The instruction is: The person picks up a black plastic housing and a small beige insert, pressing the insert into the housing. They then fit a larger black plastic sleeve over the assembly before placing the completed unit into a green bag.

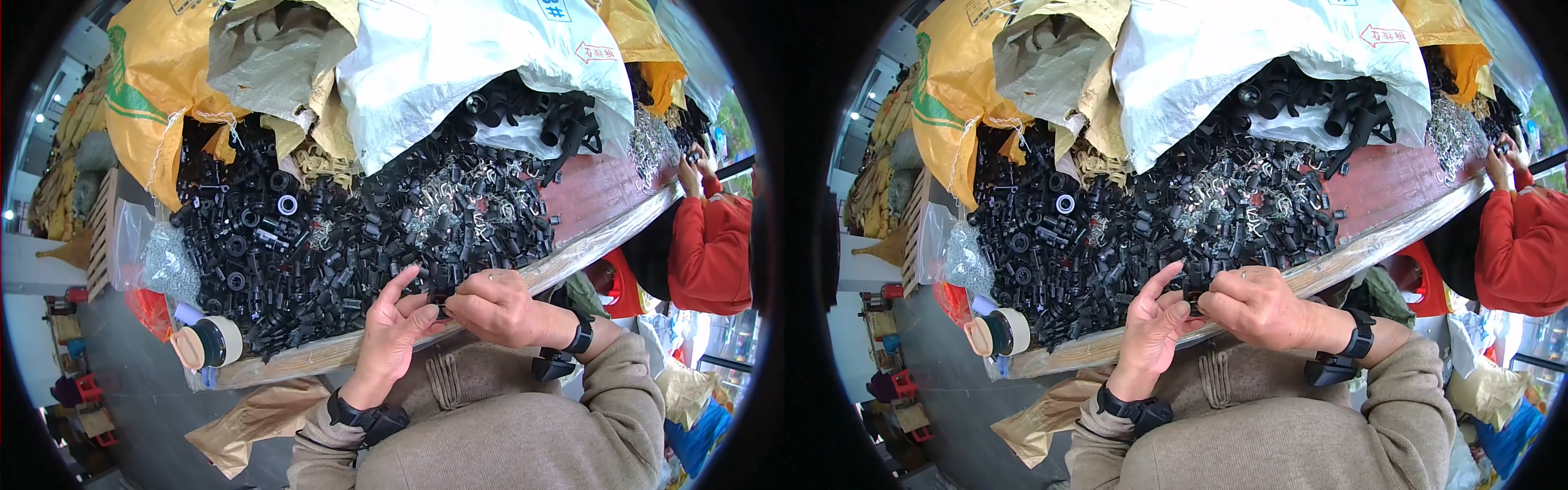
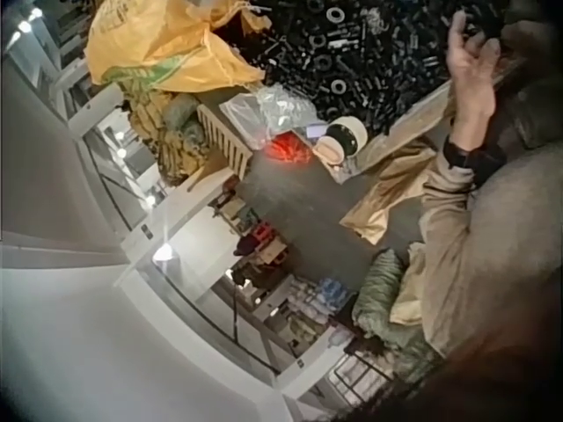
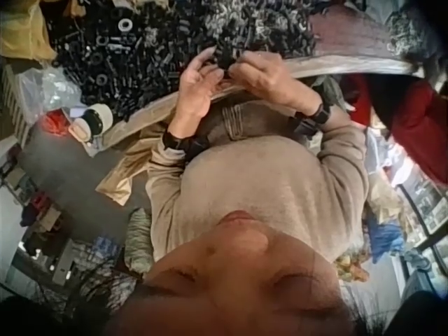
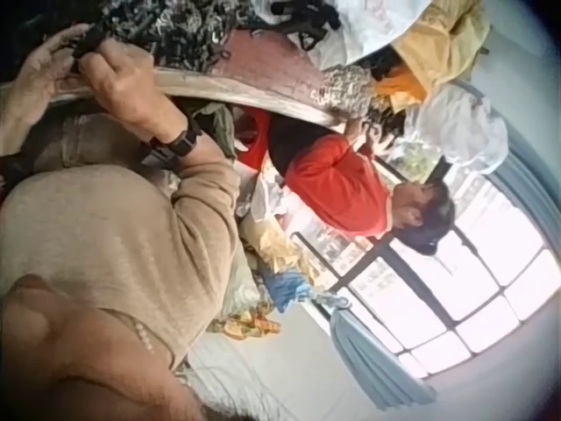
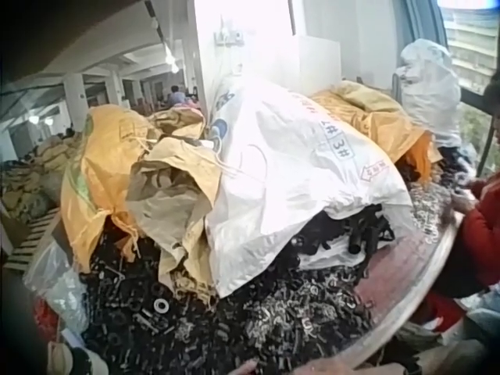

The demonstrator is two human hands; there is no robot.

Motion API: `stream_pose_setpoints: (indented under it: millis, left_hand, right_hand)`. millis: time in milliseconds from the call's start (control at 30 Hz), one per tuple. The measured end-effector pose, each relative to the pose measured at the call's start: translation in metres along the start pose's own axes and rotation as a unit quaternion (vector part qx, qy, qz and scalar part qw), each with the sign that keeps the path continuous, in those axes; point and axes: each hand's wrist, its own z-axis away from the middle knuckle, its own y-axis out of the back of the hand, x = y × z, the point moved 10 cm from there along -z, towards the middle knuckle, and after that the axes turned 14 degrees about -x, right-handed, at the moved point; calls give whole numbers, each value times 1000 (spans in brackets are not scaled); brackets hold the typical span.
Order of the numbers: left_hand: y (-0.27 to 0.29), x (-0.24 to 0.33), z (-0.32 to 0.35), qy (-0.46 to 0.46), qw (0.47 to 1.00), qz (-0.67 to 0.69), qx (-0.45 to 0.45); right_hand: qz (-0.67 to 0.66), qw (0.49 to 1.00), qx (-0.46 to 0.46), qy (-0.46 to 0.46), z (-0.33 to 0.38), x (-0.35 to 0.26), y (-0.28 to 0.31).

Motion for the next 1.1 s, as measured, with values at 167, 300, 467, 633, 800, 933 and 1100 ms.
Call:
stream_pose_setpoints:
  millis: [167, 300, 467, 633, 800, 933, 1100]
  left_hand:
    - [1, 10, 1, -27, 999, -21, -6]
    - [13, 19, 4, -39, 998, -36, 15]
    - [26, 41, 10, -73, 997, -13, 36]
    - [35, 55, 21, -114, 992, 9, 56]
    - [43, 55, 28, -131, 988, 29, 70]
    - [50, 60, 30, -156, 984, 35, 83]
    - [53, 62, 29, -190, 977, 36, 89]
  right_hand:
    - [-321, 936, 2, -141, 1, 40, -19]
    - [-544, 798, -26, -258, 2, 67, -57]
    - [-301, 948, -80, -61, -70, 70, -27]
    - [130, 980, -148, 20, -128, 82, -51]
    - [273, 950, -150, 5, -151, 99, -76]
    - [197, 970, -146, -2, -145, 99, -69]
    - [-175, 971, -158, -44, -109, 97, -47]
